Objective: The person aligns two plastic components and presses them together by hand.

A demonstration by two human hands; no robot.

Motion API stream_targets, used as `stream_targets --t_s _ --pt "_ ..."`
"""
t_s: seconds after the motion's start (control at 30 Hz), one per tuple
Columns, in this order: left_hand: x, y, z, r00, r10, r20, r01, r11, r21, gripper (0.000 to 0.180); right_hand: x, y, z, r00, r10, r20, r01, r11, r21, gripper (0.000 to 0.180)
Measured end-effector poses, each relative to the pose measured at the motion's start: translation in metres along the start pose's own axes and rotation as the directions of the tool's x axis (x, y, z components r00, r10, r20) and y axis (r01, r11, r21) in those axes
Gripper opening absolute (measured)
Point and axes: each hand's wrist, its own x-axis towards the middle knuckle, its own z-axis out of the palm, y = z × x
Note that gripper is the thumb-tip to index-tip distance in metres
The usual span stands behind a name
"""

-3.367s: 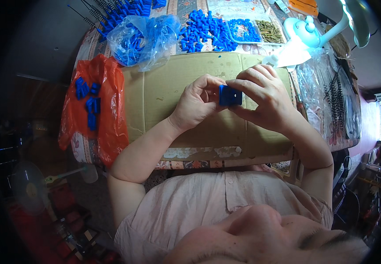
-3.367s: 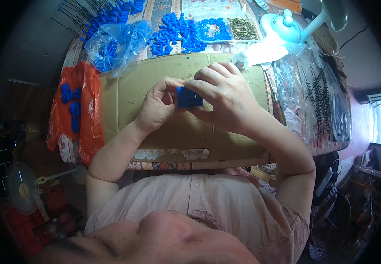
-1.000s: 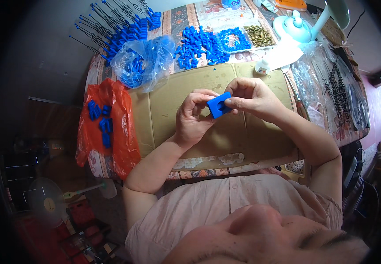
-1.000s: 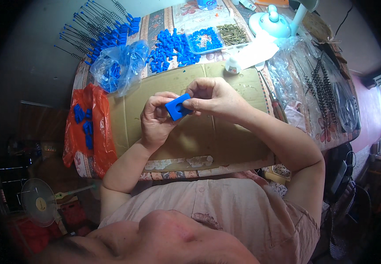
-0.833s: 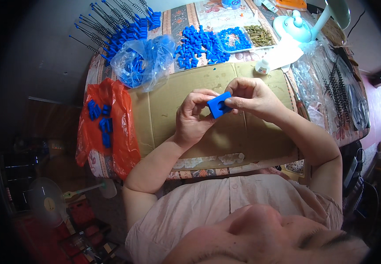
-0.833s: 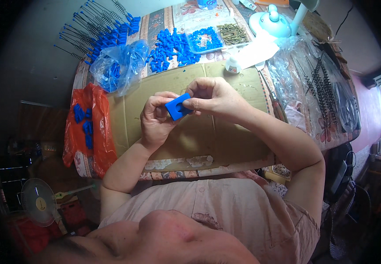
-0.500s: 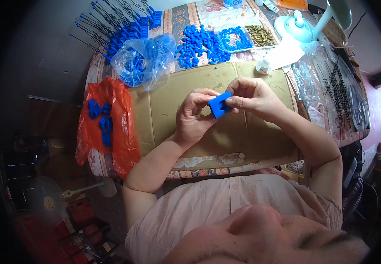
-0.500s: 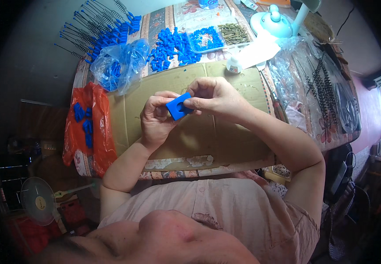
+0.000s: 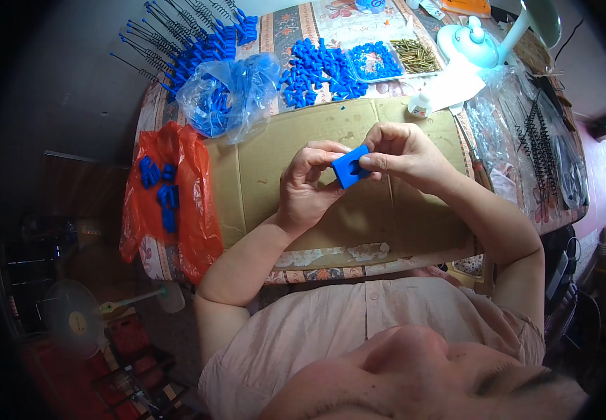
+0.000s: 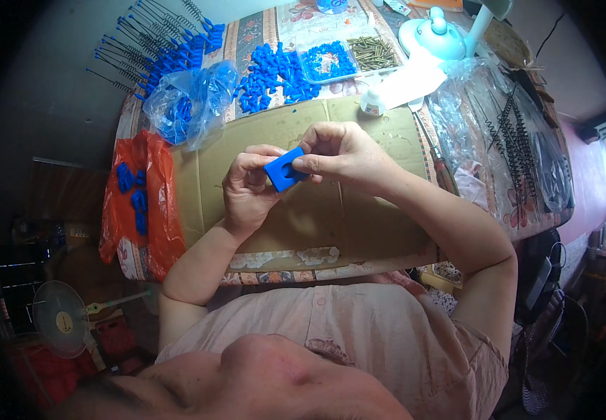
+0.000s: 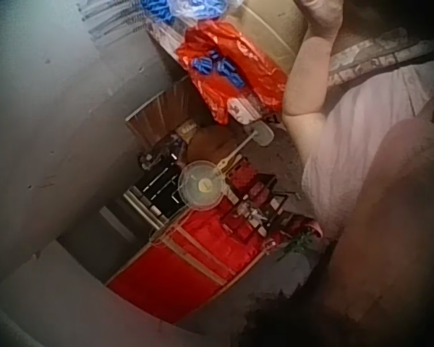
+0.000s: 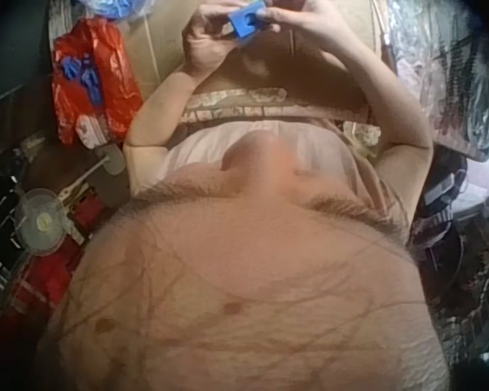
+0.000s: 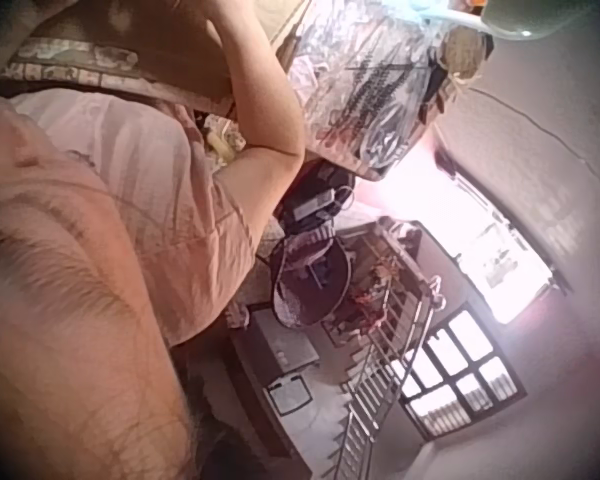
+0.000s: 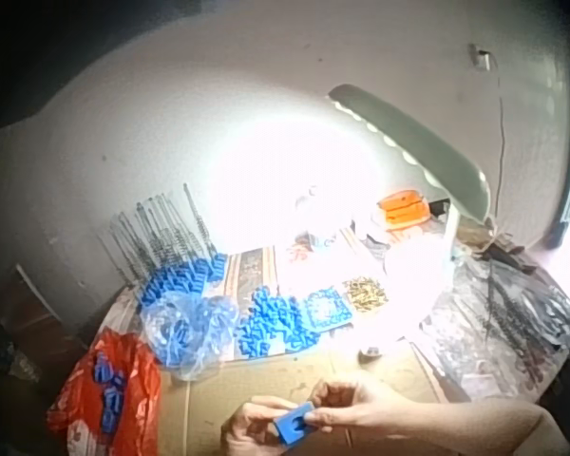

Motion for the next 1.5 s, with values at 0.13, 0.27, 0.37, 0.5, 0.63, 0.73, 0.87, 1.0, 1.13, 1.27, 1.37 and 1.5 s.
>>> stream_targets --t_s 0.13,0.27,0.37,0.5,0.63,0.73,0.87,1.0,1.13,1.27,1.37,1.5 --pt "0.000 -0.002 0.000 1.000 0.009 -0.001 -0.009 1.000 0.003 0.046 -0.001 -0.001 0.001 1.000 0.005 -0.010 -0.005 1.000 0.019 0.010" --pt "-0.001 -0.002 0.000 1.000 -0.004 -0.002 0.004 1.000 -0.022 0.046 0.000 0.000 0.000 1.000 0.005 -0.004 -0.005 1.000 0.014 0.010" --pt "-0.002 -0.001 0.001 1.000 -0.012 0.000 0.012 1.000 -0.021 0.046 -0.001 0.000 0.001 1.000 0.002 0.001 -0.002 1.000 0.024 0.010" --pt "-0.001 -0.001 0.002 1.000 -0.022 -0.003 0.022 0.999 -0.032 0.045 -0.002 -0.001 0.001 1.000 -0.004 0.004 0.004 1.000 0.025 0.009" --pt "0.000 -0.002 0.000 1.000 -0.007 0.006 0.007 1.000 -0.024 0.046 -0.001 -0.001 0.000 1.000 -0.003 -0.001 0.003 1.000 0.013 0.010" --pt "0.000 -0.003 0.000 1.000 0.005 0.026 -0.005 1.000 -0.010 0.046 0.000 0.000 0.001 1.000 -0.016 -0.014 0.016 1.000 -0.007 0.010" --pt "0.000 -0.003 0.003 0.996 -0.089 -0.025 0.084 0.981 -0.175 0.044 0.002 0.003 -0.003 1.000 -0.001 -0.024 0.001 1.000 -0.009 0.011" --pt "0.003 0.004 0.004 0.973 -0.230 0.012 0.229 0.957 -0.177 0.045 0.002 0.006 -0.008 0.997 0.026 -0.079 -0.026 1.000 0.008 0.012" --pt "0.004 0.009 0.000 0.941 -0.333 0.060 0.338 0.916 -0.215 0.044 0.003 0.004 -0.010 0.990 0.060 -0.125 -0.051 0.996 0.070 0.012" --pt "0.007 0.012 -0.007 0.939 -0.342 0.032 0.340 0.913 -0.224 0.040 0.003 0.005 -0.011 0.992 0.055 -0.110 -0.049 0.997 0.058 0.011" --pt "0.007 0.012 -0.006 0.916 -0.401 0.021 0.394 0.889 -0.231 0.040 0.003 0.005 -0.010 0.993 0.033 -0.110 -0.034 0.999 -0.006 0.011" --pt "0.004 0.013 -0.002 0.930 -0.367 0.007 0.365 0.920 -0.142 0.044 0.004 0.008 -0.006 0.988 -0.039 -0.153 0.020 0.992 -0.121 0.011"
